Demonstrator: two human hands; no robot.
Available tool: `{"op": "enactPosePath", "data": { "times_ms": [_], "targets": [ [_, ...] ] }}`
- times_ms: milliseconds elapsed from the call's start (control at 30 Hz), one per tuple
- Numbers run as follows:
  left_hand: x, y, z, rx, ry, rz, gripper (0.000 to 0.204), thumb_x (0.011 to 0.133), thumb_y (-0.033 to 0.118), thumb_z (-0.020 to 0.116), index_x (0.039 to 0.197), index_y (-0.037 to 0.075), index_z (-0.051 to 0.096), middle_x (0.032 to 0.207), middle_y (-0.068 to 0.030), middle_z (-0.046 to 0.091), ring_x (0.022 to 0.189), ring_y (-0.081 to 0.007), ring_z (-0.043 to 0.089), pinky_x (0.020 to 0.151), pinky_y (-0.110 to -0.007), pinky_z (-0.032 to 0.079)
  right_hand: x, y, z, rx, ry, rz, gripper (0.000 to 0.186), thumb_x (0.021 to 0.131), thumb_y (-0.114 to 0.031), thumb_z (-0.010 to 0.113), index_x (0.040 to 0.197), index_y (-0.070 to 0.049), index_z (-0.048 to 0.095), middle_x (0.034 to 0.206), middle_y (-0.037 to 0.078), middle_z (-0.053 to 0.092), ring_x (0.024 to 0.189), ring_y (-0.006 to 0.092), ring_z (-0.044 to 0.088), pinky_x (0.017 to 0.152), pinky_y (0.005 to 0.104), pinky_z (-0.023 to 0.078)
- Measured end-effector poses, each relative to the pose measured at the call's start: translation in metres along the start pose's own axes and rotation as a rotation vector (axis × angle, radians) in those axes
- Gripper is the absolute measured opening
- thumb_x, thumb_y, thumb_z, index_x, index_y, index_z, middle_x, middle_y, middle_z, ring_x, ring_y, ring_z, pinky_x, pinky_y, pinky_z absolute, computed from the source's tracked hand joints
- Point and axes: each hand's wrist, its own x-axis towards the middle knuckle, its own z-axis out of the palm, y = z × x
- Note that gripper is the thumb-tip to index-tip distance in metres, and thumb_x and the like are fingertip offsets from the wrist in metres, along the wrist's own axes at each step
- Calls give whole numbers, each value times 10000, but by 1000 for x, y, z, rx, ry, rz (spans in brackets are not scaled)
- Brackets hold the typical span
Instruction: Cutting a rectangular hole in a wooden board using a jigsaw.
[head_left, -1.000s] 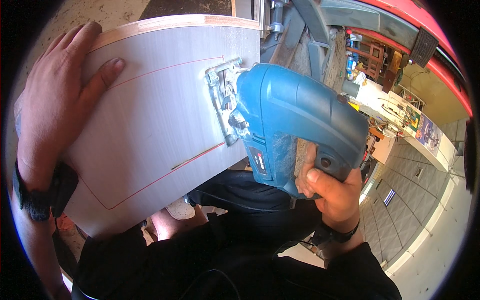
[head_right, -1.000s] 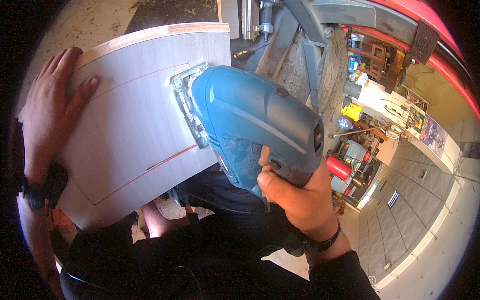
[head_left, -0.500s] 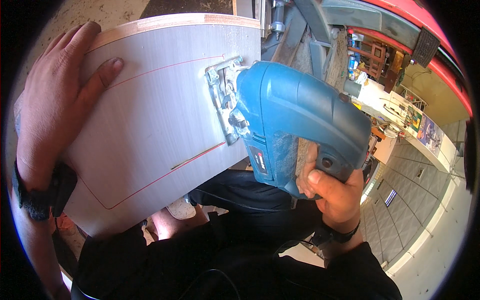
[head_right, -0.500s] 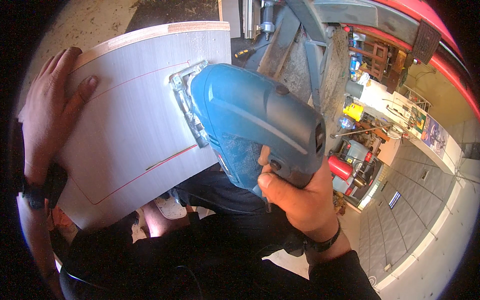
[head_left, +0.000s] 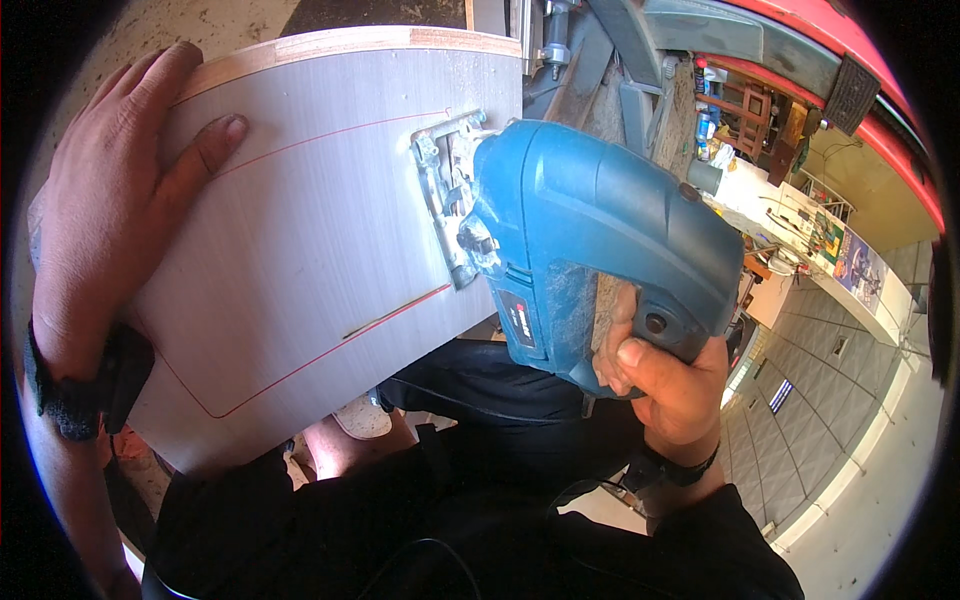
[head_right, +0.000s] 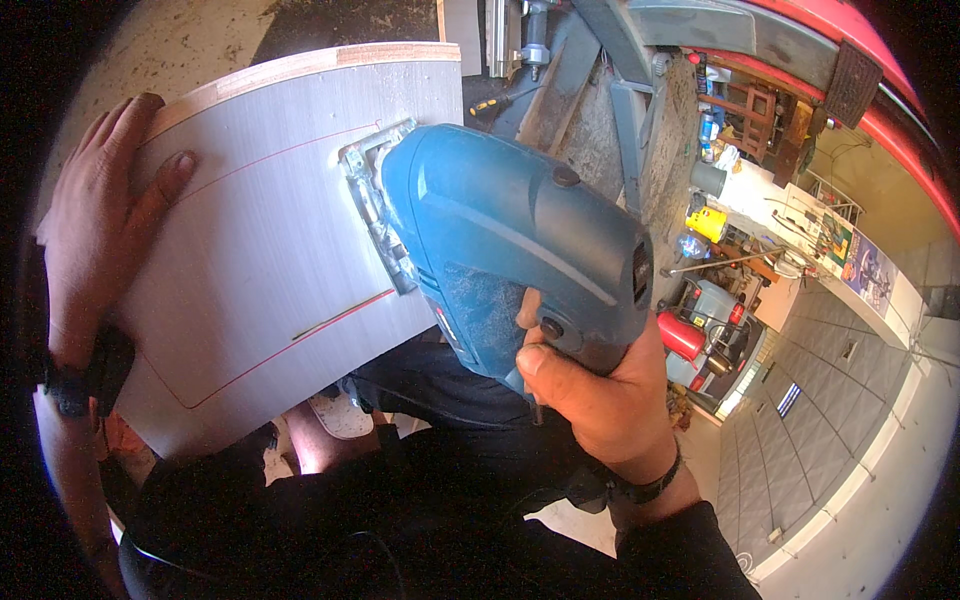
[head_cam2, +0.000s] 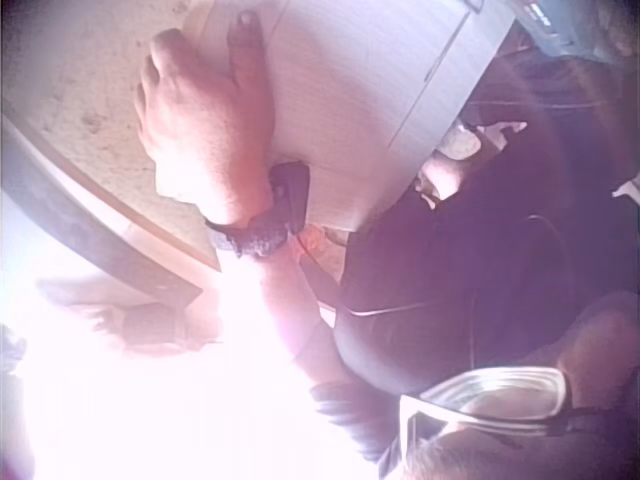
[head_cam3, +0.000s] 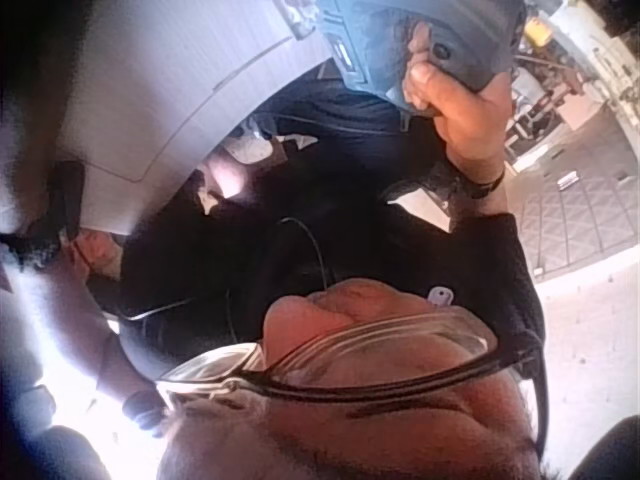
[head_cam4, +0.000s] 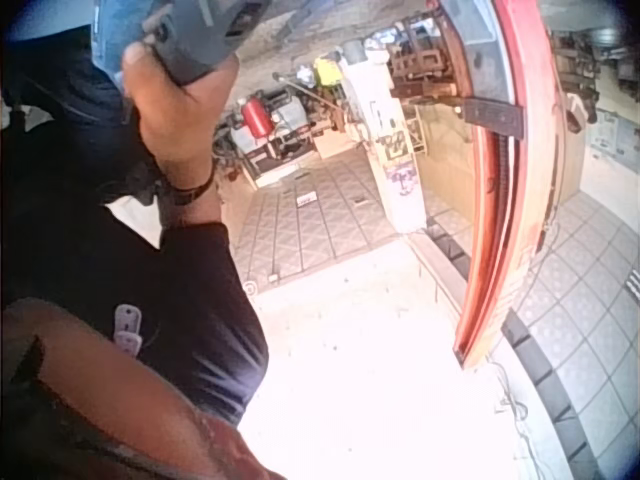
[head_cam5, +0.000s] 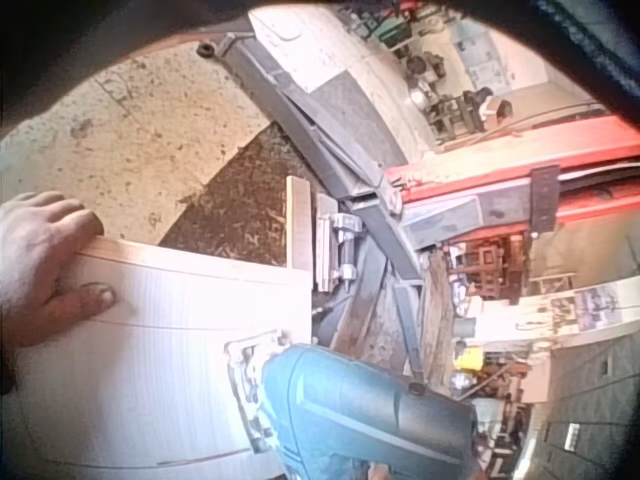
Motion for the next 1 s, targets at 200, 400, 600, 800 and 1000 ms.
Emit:
{"op": "enactPosePath", "data": {
  "times_ms": [200, 400, 600, 800, 1000],
  "targets": [
    [1, -3, 2, 5, 28, 28, 585, 1001, 447, 669, 1434, 61, 590, 1421, -186, 638, 1292, -364, 628, 1102, -470, 509, 0, 0, -1, 73, 1, 8, 369, 880, 18, 692, 1225, 41, 566, 846, 80, 637, 620, 129, 592, 567, 296, 488],
    [0, -1, 3, 3, 20, 2, 600, 999, 455, 668, 1444, 62, 586, 1430, -189, 633, 1309, -364, 618, 1114, -467, 500, 0, 1, -1, 114, -2, 5, 286, 877, 31, 712, 1149, 3, 627, 864, 53, 664, 652, 119, 618, 576, 277, 494],
    [1, 0, 1, 9, 12, 1, 601, 998, 453, 669, 1448, 64, 585, 1431, -184, 633, 1315, -358, 616, 1116, -464, 499, 0, -1, 0, 102, 8, 16, 298, 873, 34, 712, 1157, 3, 627, 875, 50, 663, 662, 119, 621, 585, 276, 498],
    [1, 0, 0, -1, 16, 9, 585, 1001, 437, 671, 1443, 63, 588, 1422, -180, 639, 1304, -355, 623, 1108, -464, 504, 0, -2, 2, 7, 33, 7, 447, 874, 12, 652, 1293, 89, 517, 822, 107, 623, 586, 137, 575, 565, 314, 490],
    [0, -2, 3, 0, 28, 11, 587, 1004, 440, 667, 1441, 57, 586, 1418, -188, 638, 1297, -356, 627, 1107, -461, 503, 1, -3, 1, 112, 13, 45, 292, 862, 17, 728, 1138, 1, 636, 937, 58, 661, 679, 124, 625, 594, 275, 504]
  ]
}}
